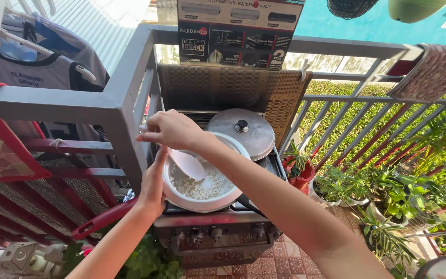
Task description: Cooking and stirring rice in a wok on a gas stove located on a balcony.
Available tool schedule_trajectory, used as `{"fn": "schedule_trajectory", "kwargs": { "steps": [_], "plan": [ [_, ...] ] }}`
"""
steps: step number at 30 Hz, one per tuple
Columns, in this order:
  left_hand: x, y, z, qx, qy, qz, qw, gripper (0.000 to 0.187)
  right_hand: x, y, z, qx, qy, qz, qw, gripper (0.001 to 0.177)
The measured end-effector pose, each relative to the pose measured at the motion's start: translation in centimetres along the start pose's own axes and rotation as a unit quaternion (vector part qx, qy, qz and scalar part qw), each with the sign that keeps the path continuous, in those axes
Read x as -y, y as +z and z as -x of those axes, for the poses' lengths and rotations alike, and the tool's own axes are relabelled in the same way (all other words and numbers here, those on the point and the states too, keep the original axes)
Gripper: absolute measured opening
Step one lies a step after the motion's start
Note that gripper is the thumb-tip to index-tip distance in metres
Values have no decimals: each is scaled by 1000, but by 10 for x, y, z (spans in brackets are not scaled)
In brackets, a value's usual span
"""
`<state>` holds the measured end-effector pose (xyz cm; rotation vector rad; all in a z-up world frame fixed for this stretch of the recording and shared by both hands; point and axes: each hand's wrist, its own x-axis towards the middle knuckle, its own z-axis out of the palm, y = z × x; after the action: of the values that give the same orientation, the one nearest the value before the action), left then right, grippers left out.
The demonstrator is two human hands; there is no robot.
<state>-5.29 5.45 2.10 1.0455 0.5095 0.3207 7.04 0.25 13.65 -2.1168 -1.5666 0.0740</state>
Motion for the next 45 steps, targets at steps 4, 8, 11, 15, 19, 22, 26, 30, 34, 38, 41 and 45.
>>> {"fn": "schedule_trajectory", "kwargs": {
  "steps": [4,8,11,15,19,22,26,30,34,38,41,45],
  "plan": [
    [9,-18,-9,-12,-1,-43,999,74,9,10,-8,37,8,-30,999,57],
    [2,-23,-2,-40,-5,-48,998,59,16,26,-9,55,3,-62,997,59],
    [-3,-28,2,-41,10,-29,999,51,20,33,-8,55,9,-78,995,59],
    [13,-58,-14,-35,48,-42,997,41,26,32,6,26,-1,-116,993,55],
    [0,-72,6,-66,36,-34,997,41,20,6,56,-33,-34,-87,995,52],
    [-9,-92,18,-114,20,-40,992,43,-17,-6,104,-43,-14,-15,999,47],
    [-18,-115,35,-139,43,-20,989,44,-75,-5,172,33,184,146,971,55],
    [-22,-132,41,-178,44,-1,983,49,-96,4,222,155,359,161,906,78],
    [-28,-135,46,-182,46,-3,982,50,-107,30,241,186,327,73,924,87],
    [-32,-136,41,-185,39,-15,982,49,-99,39,241,179,398,-66,898,75],
    [-34,-138,37,-188,45,-17,981,47,-126,55,242,134,347,-10,928,69],
    [-38,-137,41,-203,44,-21,978,46,-111,14,228,150,310,97,934,54]
  ]
}}
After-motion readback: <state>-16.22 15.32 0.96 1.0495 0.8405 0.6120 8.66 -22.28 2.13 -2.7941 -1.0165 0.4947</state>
